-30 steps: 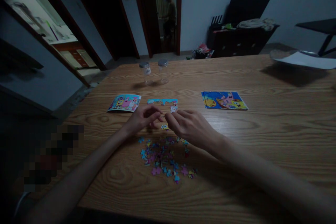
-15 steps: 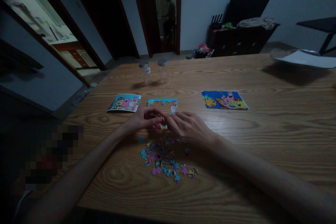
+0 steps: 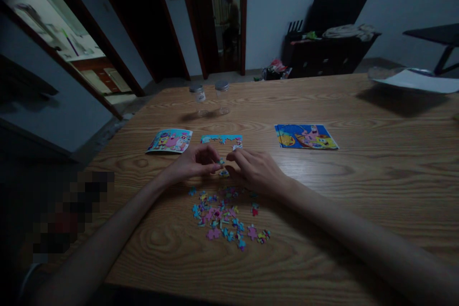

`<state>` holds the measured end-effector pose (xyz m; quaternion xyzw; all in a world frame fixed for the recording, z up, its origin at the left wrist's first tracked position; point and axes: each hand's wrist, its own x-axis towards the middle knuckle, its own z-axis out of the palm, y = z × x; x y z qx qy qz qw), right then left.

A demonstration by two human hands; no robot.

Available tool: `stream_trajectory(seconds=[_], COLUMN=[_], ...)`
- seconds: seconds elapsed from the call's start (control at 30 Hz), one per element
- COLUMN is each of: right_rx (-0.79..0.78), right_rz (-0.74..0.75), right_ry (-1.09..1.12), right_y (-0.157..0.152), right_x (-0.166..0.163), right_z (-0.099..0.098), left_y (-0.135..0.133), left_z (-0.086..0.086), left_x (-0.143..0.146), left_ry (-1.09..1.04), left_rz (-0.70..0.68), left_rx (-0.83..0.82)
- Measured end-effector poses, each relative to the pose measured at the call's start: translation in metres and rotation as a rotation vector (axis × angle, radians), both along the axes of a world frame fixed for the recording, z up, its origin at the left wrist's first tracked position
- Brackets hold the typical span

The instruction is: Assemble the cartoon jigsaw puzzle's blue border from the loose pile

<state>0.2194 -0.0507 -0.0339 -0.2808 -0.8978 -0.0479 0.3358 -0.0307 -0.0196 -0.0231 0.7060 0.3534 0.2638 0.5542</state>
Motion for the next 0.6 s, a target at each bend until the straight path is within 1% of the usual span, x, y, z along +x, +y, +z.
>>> stream_trajectory(seconds=[0.1, 0.17, 0.4, 0.6], right_rx=[-0.102, -0.123, -0.007, -0.004], right_rz=[0.004, 0.016, 0.045, 0.063], right_ry=[0.040, 0.045, -0.003, -0.016], right_y=[0.005, 0.006, 0.005, 0.007], right_x=[0.003, 0.004, 0.001, 0.001], right_z=[-0.011, -0.014, -0.012, -0.012], left_y=[0.000, 0.000, -0.004, -0.005], left_z=[-0.002, -0.003, -0.003, -0.002], left_x=[0.000, 0.002, 0.005, 0.006], left_ry=[0.014, 0.012, 0.034, 0.039], left_rz=[-0.005, -0.004, 0.008, 0.023], left_rx=[0.017, 0.036, 0.044, 0.110])
